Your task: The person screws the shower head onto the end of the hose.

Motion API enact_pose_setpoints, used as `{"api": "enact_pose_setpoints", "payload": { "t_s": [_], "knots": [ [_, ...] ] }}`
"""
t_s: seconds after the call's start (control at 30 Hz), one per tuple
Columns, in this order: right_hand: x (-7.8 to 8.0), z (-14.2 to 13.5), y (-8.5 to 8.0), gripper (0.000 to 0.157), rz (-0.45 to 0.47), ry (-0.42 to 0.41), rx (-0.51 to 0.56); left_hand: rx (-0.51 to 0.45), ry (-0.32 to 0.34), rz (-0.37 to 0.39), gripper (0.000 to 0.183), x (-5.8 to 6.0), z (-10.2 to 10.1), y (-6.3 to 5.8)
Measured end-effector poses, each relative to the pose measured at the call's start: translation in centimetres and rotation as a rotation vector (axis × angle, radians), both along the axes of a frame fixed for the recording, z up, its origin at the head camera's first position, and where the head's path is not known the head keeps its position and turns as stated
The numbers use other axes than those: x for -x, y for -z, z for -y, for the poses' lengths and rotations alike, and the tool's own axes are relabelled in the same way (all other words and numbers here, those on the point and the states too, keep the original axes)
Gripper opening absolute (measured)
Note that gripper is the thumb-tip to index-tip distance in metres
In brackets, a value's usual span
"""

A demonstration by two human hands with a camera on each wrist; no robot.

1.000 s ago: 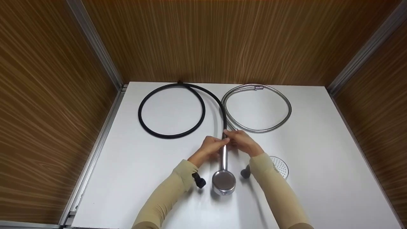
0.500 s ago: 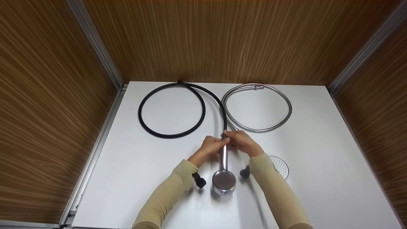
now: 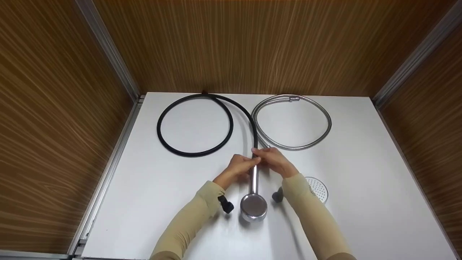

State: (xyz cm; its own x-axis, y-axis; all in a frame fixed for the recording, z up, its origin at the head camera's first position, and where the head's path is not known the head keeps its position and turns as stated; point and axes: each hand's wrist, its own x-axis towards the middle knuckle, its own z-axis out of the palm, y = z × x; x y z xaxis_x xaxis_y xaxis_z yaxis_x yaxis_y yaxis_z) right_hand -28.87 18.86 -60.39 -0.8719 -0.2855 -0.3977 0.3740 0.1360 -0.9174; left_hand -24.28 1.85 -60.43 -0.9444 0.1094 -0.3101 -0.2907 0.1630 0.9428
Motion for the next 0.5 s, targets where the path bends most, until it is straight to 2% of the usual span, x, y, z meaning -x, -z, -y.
{"api": "enact_pose_setpoints", "payload": {
  "t_s": [0.23,0.5],
  "knots": [
    [-0.18,0.21,-0.16,0.027,-0.043,0.005,-0.050,0.026,0.003,-0.018,0.038,0.04,-0.04,0.26],
    [-0.47,0.59,-0.78,0.032,-0.091,0.012,-0.247,0.070,0.002,-0.015,0.041,0.02,0.06,0.47]
  ]
}}
